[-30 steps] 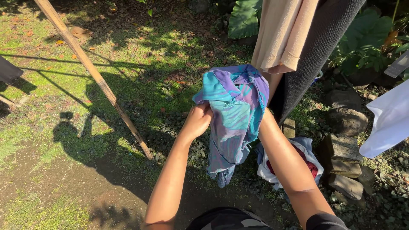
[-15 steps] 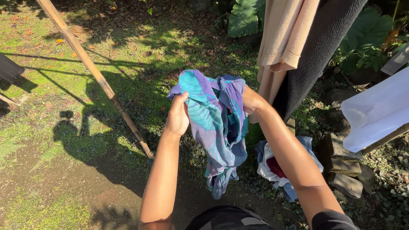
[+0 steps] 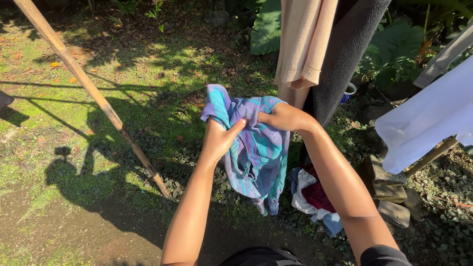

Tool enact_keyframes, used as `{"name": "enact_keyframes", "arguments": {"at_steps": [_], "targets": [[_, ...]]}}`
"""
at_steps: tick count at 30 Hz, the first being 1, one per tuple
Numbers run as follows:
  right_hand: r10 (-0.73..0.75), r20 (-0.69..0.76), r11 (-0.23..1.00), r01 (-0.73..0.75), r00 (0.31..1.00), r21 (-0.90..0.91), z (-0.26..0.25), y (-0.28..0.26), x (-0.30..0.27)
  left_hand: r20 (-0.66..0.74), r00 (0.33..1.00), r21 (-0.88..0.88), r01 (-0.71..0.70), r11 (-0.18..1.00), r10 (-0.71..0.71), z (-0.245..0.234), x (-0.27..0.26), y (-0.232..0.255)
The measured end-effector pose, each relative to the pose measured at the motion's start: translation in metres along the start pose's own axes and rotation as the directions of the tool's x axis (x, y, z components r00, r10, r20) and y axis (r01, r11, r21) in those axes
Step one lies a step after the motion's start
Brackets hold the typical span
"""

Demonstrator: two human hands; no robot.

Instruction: Hanging various items of laundry on a clothes rack using hangers in an outdoor garden.

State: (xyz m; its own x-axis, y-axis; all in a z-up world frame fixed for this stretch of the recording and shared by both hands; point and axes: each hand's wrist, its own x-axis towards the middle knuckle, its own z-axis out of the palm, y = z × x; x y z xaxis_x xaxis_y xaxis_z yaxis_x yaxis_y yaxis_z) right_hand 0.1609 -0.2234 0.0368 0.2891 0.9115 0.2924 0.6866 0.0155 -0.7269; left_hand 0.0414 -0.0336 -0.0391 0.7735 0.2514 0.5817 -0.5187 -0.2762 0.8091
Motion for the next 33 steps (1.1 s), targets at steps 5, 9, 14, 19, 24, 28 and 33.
{"name": "enact_keyframes", "arguments": {"at_steps": [5,9,14,19,24,28,33], "targets": [[0.41,-0.049,0.91,-0.412,0.911,-0.045,-0.029,-0.045,-0.03,-0.243,0.967,-0.314,-0.006,0.949,-0.075,-0.013,0.02,0.006],[0.169,0.027,0.985,-0.168,0.985,-0.031,-0.064,-0.026,-0.061,-0.275,0.95,-0.409,0.023,0.912,-0.147,-0.025,0.034,0.026],[0.433,-0.3,0.776,-0.521,0.85,-0.356,-0.091,-0.089,-0.089,-0.177,0.983,-0.425,-0.033,0.905,-0.048,-0.005,0.038,0.06],[0.124,-0.423,0.96,-0.216,0.898,-0.177,-0.097,-0.053,-0.096,-0.17,0.985,-0.447,-0.052,0.893,-0.028,0.032,0.046,0.078],[0.079,-0.624,0.996,-0.043,0.777,0.073,-0.113,-0.023,-0.096,-0.164,0.986,-0.54,-0.074,0.839,-0.019,0.052,0.059,0.109],[0.211,-0.588,0.976,-0.13,0.781,0.177,-0.122,-0.02,-0.111,-0.224,0.974,-0.519,-0.141,0.843,0.024,0.058,0.063,0.112],[0.421,-0.515,0.833,-0.094,0.747,0.546,-0.12,-0.026,-0.107,-0.227,0.973,-0.512,-0.147,0.847,0.031,0.074,0.058,0.122]]}}
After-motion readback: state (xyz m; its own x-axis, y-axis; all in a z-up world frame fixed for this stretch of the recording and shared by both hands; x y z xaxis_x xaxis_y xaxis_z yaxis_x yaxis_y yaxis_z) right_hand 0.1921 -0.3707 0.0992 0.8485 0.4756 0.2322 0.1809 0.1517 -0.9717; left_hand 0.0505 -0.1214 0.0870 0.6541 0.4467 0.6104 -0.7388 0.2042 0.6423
